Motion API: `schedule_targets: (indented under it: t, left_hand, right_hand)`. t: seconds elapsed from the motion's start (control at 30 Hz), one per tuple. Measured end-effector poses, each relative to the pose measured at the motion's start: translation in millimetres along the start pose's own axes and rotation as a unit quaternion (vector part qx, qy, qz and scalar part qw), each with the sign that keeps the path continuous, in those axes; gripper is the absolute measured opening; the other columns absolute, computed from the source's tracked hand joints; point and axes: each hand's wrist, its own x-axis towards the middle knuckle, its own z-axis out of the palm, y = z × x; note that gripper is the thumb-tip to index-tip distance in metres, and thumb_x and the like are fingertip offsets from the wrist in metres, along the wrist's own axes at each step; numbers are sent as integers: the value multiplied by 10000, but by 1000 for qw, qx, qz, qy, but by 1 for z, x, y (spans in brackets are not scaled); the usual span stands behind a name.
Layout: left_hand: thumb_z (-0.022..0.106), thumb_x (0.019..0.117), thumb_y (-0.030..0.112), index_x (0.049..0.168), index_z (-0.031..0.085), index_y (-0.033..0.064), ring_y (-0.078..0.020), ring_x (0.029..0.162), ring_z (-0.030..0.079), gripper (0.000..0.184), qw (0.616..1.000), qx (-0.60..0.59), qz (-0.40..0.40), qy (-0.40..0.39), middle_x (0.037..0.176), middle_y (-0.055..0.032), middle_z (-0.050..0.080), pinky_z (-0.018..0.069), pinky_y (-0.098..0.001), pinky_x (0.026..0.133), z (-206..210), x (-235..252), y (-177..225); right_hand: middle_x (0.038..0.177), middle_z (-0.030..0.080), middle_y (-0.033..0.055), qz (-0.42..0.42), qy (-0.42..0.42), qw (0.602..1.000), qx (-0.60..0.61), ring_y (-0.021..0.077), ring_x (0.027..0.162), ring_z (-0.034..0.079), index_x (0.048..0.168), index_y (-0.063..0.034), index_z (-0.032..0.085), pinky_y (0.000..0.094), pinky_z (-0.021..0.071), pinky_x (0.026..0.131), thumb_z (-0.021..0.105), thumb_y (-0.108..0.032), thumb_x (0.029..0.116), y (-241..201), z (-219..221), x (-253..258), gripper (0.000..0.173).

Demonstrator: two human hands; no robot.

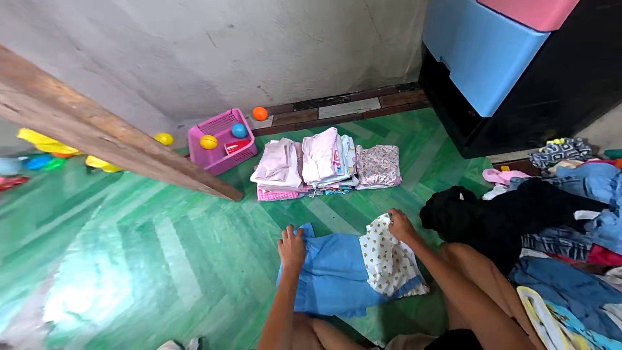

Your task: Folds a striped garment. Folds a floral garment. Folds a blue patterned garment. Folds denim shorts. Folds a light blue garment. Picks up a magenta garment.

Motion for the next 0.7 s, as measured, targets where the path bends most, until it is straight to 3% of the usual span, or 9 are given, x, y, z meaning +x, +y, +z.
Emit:
schedule_targets:
  t: [0.1, 0.2, 0.3, 0.37, 0.43, 0.5, 0.6, 0.63, 0.7]
  left_hand:
    - [626, 943, 83, 1200, 700, 4, -465, 1371, 450, 279, 998, -41, 21, 46, 1487, -248, 488, 418, -634, 1039, -16, -5, -24]
    - [673, 883, 64, 1052, 715, -13, -482, 1333, 490, 191, 981, -89, 95, 144, 1426, -250, 550, 440, -652, 999, -20, -22, -60]
    - [634, 858, 63, 931, 698, -18, -484, 1268, 549, 127, 947, -121, 195, 223, 1279, -234, 648, 455, -663, 966, -17, -53, -92]
    - [610, 846, 76, 892, 701, -10, -470, 1218, 589, 133, 941, -126, 225, 218, 1198, -213, 686, 469, -657, 946, -15, -80, -103]
    - [653, 824, 28, 890, 723, -8, -475, 1182, 604, 103, 962, -120, 206, 133, 1155, -216, 697, 483, -658, 932, -16, -111, -107]
    - [695, 859, 6, 942, 756, -8, -474, 1204, 585, 104, 986, -97, 129, -49, 1168, -236, 688, 468, -640, 998, -26, -132, -106]
    - [697, 923, 56, 1078, 752, -16, -439, 1198, 595, 180, 956, -55, 46, -283, 1205, -276, 661, 446, -586, 1044, -42, -131, -104]
    - [679, 938, 57, 1114, 741, -11, -424, 1187, 607, 199, 950, -54, 28, -307, 1226, -271, 655, 456, -580, 1030, -49, -126, -101]
    - [658, 954, 81, 1139, 727, -10, -408, 1151, 632, 217, 962, -75, 10, -261, 1217, -255, 664, 478, -587, 1006, -59, -111, -92]
  right_hand:
    - [1312, 598, 260, -51, -10, 998, 46, 390, 1265, 551, 1315, 19, 637, 498, 440, 1087, 621, -58, 956, 8, -13, -4, 368]
    - [1231, 621, 250, -120, 6, 991, 59, 387, 1205, 553, 1206, 14, 695, 478, 438, 1061, 617, -69, 965, 16, -29, -28, 267]
    - [1292, 591, 232, -210, 19, 975, 65, 382, 1240, 523, 1104, 5, 731, 478, 431, 1072, 625, -88, 963, 29, -38, -64, 199]
    - [1338, 610, 204, -273, 11, 960, 66, 361, 1288, 527, 1031, 12, 745, 468, 414, 1115, 640, -69, 955, 43, -35, -86, 153]
    - [1255, 669, 188, -317, -25, 947, 39, 362, 1277, 545, 993, 22, 747, 466, 393, 1138, 632, -23, 949, 59, -28, -101, 131]
    - [1164, 697, 207, -327, -85, 941, -29, 394, 1228, 570, 980, 44, 742, 494, 392, 1129, 603, 42, 929, 74, -22, -109, 148]
    - [1184, 663, 242, -243, -156, 944, -157, 436, 1247, 532, 1024, 46, 739, 545, 397, 1096, 588, 36, 925, 70, -24, -117, 181]
    - [1199, 650, 238, -214, -150, 950, -169, 431, 1258, 522, 1054, 39, 734, 549, 411, 1082, 576, 16, 942, 61, -27, -118, 195]
    - [1209, 644, 231, -187, -104, 965, -149, 419, 1266, 523, 1127, 32, 714, 552, 424, 1071, 542, -21, 985, 40, -32, -119, 230]
